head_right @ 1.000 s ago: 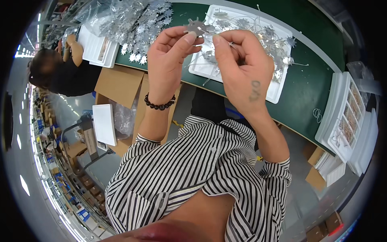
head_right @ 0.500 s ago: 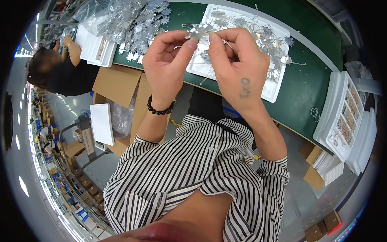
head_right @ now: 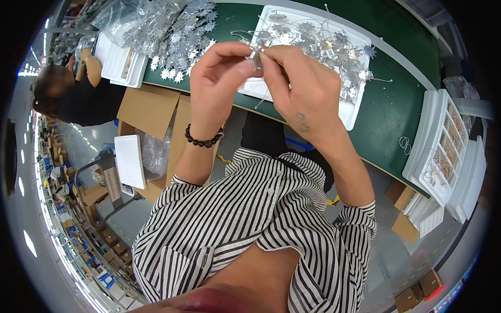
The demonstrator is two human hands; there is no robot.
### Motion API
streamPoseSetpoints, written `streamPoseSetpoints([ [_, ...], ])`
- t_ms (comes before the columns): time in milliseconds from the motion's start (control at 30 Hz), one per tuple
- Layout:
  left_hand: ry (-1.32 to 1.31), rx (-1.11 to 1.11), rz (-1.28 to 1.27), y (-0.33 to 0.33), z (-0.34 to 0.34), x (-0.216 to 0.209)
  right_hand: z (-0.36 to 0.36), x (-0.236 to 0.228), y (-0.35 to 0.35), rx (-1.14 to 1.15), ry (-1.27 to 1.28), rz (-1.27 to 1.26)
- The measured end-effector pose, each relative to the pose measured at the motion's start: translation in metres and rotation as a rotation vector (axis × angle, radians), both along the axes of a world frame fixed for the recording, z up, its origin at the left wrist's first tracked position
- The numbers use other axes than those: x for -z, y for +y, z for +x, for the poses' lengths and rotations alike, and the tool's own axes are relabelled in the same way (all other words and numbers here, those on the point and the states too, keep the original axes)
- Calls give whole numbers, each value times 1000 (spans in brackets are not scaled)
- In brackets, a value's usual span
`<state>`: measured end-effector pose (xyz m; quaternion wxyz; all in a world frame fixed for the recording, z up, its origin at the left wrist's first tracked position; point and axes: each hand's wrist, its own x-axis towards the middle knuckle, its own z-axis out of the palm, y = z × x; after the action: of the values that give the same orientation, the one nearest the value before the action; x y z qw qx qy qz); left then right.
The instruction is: Inspecting and sorting small star-shaped metal components into plastic trays at an assembly station.
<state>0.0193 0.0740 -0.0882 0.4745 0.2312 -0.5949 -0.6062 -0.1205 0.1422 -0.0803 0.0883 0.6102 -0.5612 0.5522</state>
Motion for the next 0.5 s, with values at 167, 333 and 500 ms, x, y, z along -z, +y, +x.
streamPoseSetpoints([
  [167, 177, 216, 496, 0, -2, 5, -2, 15, 17, -125, -290, 84],
  [333, 123, 315, 593, 3, -14, 5, -16, 28, 38, -174, -443, 210],
  [500, -93, 259, 384, 8, -24, 12, -17, 26, 54, -196, -930, 353],
])
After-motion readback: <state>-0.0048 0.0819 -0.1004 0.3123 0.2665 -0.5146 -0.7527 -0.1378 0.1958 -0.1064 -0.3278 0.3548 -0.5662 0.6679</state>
